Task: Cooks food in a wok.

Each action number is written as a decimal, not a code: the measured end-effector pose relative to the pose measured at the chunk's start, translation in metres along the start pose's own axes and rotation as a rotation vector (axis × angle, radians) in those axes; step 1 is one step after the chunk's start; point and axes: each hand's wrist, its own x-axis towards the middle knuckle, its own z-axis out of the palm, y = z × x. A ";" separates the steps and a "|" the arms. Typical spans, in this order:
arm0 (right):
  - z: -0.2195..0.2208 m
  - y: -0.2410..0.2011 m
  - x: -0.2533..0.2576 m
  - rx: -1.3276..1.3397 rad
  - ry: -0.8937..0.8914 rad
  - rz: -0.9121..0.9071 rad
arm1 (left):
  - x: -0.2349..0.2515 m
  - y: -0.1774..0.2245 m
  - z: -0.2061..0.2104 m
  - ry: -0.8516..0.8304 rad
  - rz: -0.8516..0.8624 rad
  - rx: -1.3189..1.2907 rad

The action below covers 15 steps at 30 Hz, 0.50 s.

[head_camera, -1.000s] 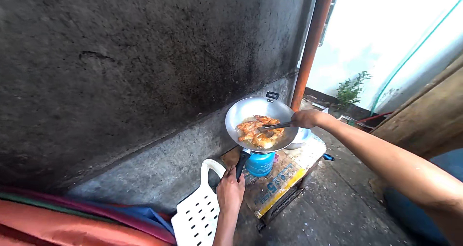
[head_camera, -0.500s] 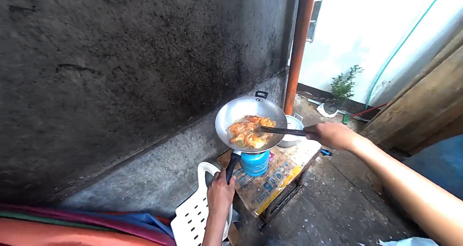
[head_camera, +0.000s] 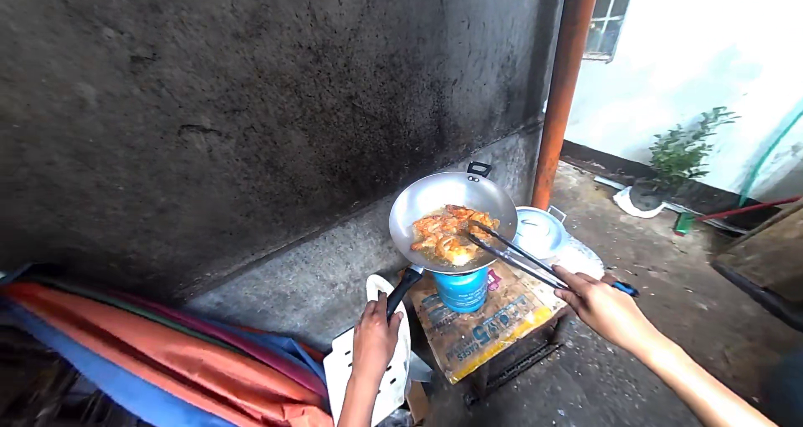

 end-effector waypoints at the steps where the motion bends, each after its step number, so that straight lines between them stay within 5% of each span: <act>1: 0.000 0.002 0.003 0.012 -0.036 0.013 | -0.004 -0.001 0.003 0.017 0.005 0.000; 11: 0.027 0.011 -0.002 0.037 0.198 -0.088 | -0.028 -0.011 -0.004 0.090 0.115 0.153; 15: 0.048 0.014 -0.003 0.176 0.190 -0.065 | -0.015 -0.007 -0.005 -0.001 0.103 0.243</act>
